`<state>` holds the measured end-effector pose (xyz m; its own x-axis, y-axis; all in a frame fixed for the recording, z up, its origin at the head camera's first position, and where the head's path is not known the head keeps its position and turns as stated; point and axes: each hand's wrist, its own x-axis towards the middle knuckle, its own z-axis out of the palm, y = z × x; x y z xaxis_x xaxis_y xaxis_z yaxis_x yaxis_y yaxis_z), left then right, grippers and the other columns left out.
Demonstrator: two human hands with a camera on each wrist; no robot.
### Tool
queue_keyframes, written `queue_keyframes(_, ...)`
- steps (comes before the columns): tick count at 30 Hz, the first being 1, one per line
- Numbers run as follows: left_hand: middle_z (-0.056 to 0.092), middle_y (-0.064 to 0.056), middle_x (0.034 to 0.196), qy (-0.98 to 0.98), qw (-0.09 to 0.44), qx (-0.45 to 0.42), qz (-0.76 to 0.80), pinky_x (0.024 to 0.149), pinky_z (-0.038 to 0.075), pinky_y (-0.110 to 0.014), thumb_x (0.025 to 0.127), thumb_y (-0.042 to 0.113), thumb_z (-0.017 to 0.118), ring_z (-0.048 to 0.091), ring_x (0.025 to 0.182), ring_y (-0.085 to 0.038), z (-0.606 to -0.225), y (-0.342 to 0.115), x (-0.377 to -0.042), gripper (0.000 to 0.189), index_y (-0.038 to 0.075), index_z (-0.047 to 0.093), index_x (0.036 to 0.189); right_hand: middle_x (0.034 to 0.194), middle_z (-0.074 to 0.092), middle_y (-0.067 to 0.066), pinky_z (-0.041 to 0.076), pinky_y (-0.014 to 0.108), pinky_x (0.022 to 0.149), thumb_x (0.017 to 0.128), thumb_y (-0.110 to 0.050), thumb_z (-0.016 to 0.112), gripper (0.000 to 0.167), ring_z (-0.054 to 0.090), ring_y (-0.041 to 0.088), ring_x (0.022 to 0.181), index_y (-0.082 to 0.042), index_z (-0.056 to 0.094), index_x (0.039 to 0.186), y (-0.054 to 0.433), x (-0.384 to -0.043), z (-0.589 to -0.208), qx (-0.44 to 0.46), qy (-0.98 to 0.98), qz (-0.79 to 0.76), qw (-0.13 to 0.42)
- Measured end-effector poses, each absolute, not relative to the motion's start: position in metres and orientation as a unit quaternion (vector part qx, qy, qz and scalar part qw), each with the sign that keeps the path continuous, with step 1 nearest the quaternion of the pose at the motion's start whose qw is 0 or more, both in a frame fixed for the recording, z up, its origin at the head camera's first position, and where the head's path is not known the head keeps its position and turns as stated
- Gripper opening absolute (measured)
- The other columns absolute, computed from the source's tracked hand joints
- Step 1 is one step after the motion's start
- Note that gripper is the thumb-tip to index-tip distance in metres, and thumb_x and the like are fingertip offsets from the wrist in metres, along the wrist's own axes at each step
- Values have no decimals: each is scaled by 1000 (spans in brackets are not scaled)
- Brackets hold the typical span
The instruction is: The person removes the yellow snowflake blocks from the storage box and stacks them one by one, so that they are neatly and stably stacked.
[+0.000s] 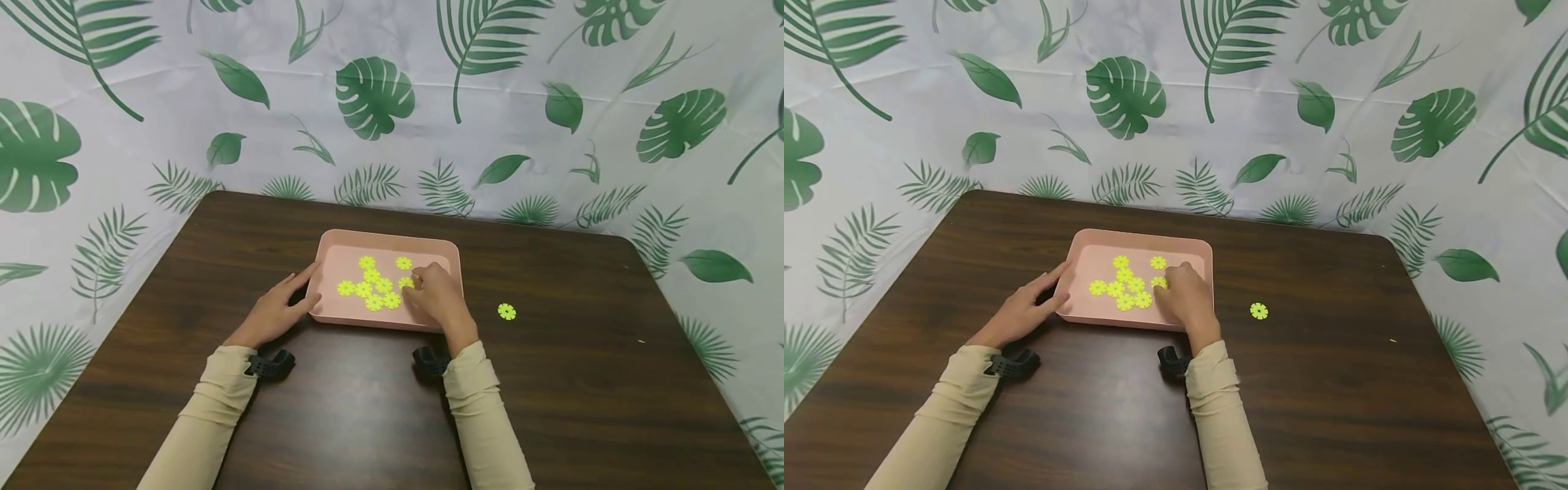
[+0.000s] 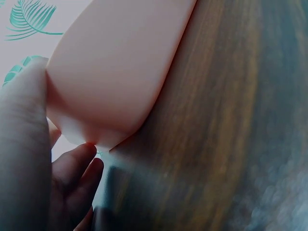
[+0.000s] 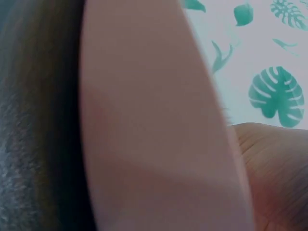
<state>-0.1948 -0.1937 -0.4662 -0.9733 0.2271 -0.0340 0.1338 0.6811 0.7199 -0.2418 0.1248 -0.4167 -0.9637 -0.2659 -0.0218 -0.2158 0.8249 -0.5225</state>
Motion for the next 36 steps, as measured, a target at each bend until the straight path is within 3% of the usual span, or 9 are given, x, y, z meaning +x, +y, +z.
queue_keyframes(3,29,-7,169,915,60,97,386,111,23,-79,103,58,52,18,156,-42,-466,-193,-195,71,45,20,165,81,51,9,41,35,69,95,-17,75,20,49,24,78,-1,76,106,124,-240,-421,-114,957,-263,49)
queue_keyframes(7,30,-8,168,916,59,101,384,111,24,-78,103,58,52,19,156,-42,-466,-193,-196,71,44,20,165,95,57,12,47,37,77,95,-18,76,37,53,26,87,-2,72,129,124,-240,-425,-103,955,-273,54)
queue_keyframes(20,30,-9,168,916,60,102,383,111,25,-78,103,58,52,20,155,-42,-465,-192,-196,71,43,19,165,95,64,10,52,34,76,93,-14,79,39,57,23,84,-4,73,130,125,-241,-430,-114,948,-294,47)
queue_keyframes(27,30,-9,168,917,64,102,380,111,24,-78,104,59,50,20,155,-42,-467,-191,-195,71,43,18,165,87,58,9,48,32,72,92,-16,81,29,55,23,81,-2,75,117,128,-239,-428,-114,949,-292,38)
queue_keyframes(32,28,-9,169,916,65,107,381,111,23,-78,105,57,50,19,156,-43,-466,-192,-194,71,42,16,166,90,63,9,50,32,68,89,-17,84,34,58,22,79,-1,75,118,145,-230,-414,-138,945,-295,-31)
queue_keyframes(36,27,-9,169,916,69,106,380,111,22,-78,105,57,50,18,156,-43,-463,-193,-194,71,43,15,165,93,67,13,55,39,71,87,-15,86,37,63,26,80,1,75,117,179,-221,-400,-139,935,-311,-98)
